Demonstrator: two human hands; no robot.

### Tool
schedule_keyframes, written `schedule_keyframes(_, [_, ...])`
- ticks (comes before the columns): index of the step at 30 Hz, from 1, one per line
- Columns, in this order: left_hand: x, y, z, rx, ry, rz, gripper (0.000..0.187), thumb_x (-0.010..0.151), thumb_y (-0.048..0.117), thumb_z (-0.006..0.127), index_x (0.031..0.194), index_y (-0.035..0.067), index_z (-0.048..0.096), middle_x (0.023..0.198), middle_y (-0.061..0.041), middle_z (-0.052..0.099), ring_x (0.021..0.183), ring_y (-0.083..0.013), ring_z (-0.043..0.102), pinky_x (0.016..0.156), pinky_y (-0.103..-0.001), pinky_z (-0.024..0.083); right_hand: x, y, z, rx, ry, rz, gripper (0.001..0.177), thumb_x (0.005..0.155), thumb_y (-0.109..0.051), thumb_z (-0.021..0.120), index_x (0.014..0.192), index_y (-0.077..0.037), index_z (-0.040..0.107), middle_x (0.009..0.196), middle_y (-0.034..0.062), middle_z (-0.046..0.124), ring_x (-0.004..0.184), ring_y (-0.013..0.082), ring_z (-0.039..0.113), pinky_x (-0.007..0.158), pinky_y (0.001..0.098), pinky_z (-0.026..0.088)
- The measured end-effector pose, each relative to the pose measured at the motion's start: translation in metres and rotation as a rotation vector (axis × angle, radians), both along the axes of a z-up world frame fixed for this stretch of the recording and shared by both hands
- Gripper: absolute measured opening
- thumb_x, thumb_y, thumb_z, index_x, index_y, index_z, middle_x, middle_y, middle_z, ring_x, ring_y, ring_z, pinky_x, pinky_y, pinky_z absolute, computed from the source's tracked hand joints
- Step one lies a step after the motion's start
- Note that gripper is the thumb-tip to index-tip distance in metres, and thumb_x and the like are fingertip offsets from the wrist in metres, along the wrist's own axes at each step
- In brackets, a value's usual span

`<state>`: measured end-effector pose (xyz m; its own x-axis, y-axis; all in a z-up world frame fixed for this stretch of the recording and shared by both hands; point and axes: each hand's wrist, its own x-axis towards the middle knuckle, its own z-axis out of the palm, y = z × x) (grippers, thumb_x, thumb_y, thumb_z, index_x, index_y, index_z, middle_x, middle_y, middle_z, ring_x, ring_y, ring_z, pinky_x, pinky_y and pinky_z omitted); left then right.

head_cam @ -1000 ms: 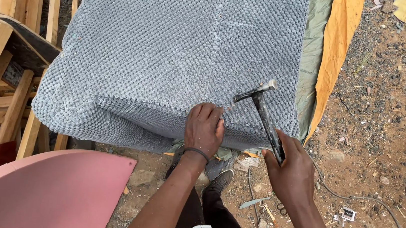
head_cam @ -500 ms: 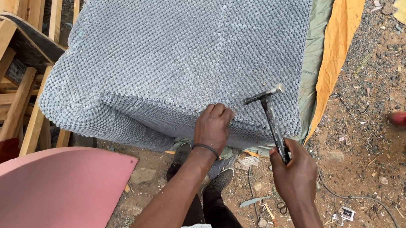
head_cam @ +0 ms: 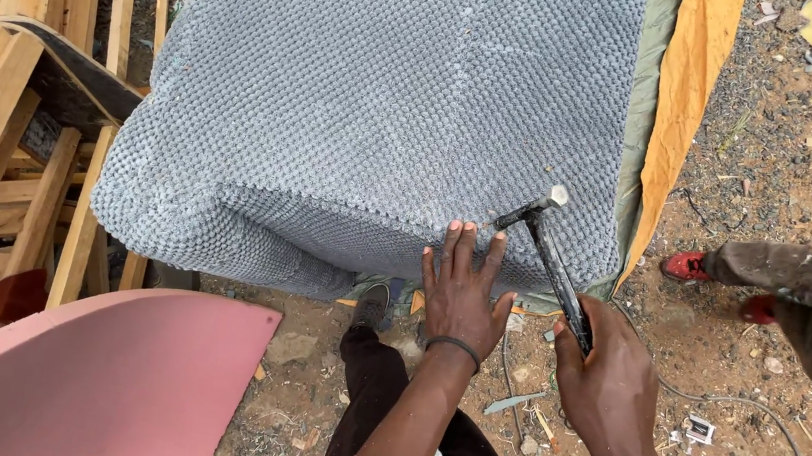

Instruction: The person cuts the edge of a gray fabric covering a piece of furniture using scissors. They then use a hammer to secure the fabric to the wooden frame underneath, repeatedly striking the material along the edges.

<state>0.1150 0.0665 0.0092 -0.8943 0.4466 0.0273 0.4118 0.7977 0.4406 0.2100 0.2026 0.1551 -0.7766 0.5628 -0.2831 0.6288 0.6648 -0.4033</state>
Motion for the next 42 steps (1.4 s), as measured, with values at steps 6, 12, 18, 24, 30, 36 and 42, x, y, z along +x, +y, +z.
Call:
schedule_keyframes(6, [0.006,0.0,0.013,0.087,-0.072,0.078,0.095,0.097,0.049,0.086,0.18,0.034,0.042,0.194,-0.013,0.017,0.18,-0.0436,0.001,0.139,-0.072,0.013,-0.016,-0.016,0.01,0.108,-0.059,0.127,0.062,0.11,-0.039,0.057,0.171,-0.026,0.056,0.149,0.0148,0.077,0.113,0.0538,0.078,0.083,0.0743,0.061])
schedule_keyframes(12, [0.007,-0.004,0.007,0.165,-0.117,0.084,0.088,0.101,0.048,0.084,0.179,0.035,0.044,0.194,-0.011,0.015,0.18,-0.0447,-0.002,0.134,-0.075,0.024,-0.027,-0.02,0.012,0.151,-0.166,0.149,0.07,0.11,-0.04,0.054,0.18,-0.042,0.048,0.129,0.0075,0.078,0.098,0.0527,0.078,0.073,0.0722,0.059])
schedule_keyframes(18, [0.005,-0.005,0.015,0.168,-0.155,0.076,0.09,0.098,0.042,0.089,0.177,0.034,0.048,0.194,-0.012,0.014,0.179,-0.0452,-0.001,0.128,-0.075,0.03,-0.021,-0.024,0.035,0.158,-0.012,0.087,0.069,0.108,-0.038,0.061,0.177,-0.039,0.055,0.147,0.0042,0.078,0.115,0.0498,0.077,0.081,0.0691,0.06])
schedule_keyframes(24, [0.008,-0.002,0.015,0.175,-0.164,0.061,0.09,0.099,0.038,0.091,0.178,0.033,0.048,0.193,-0.013,0.012,0.179,-0.046,-0.001,0.122,-0.075,0.036,-0.034,-0.018,0.017,0.075,-0.161,0.069,0.07,0.109,-0.04,0.055,0.178,-0.045,0.047,0.143,0.0099,0.078,0.109,0.0537,0.077,0.081,0.0726,0.06])
schedule_keyframes(30, [-0.001,-0.006,0.018,0.085,-0.203,0.046,0.084,0.108,0.041,0.083,0.18,0.036,0.04,0.192,-0.012,0.004,0.177,-0.0456,-0.005,0.124,-0.08,0.039,-0.027,-0.031,0.03,0.086,0.288,0.018,0.065,0.111,-0.026,0.065,0.176,-0.024,0.057,0.149,0.0149,0.08,0.063,0.0361,0.075,0.066,0.0559,0.059])
schedule_keyframes(36, [0.003,-0.009,0.02,0.108,-0.206,0.029,0.082,0.107,0.039,0.082,0.179,0.033,0.043,0.192,-0.015,0.006,0.177,-0.0484,-0.003,0.121,-0.08,0.038,-0.026,-0.026,0.013,-0.064,-0.136,-0.064,0.071,0.108,-0.029,0.066,0.176,-0.043,0.053,0.118,0.0059,0.079,0.068,0.0359,0.071,0.063,0.0561,0.06])
schedule_keyframes(42, [-0.068,-0.056,0.019,0.057,-0.093,0.104,0.054,0.101,0.024,0.08,0.155,0.02,0.072,0.172,-0.011,0.051,0.163,-0.0379,0.04,0.131,-0.067,0.034,-0.024,-0.03,0.082,-0.807,0.185,-0.423,0.072,0.103,-0.021,0.074,0.174,-0.016,0.064,0.079,0.0167,0.069,0.045,0.0219,0.052,0.037,0.0383,0.041])
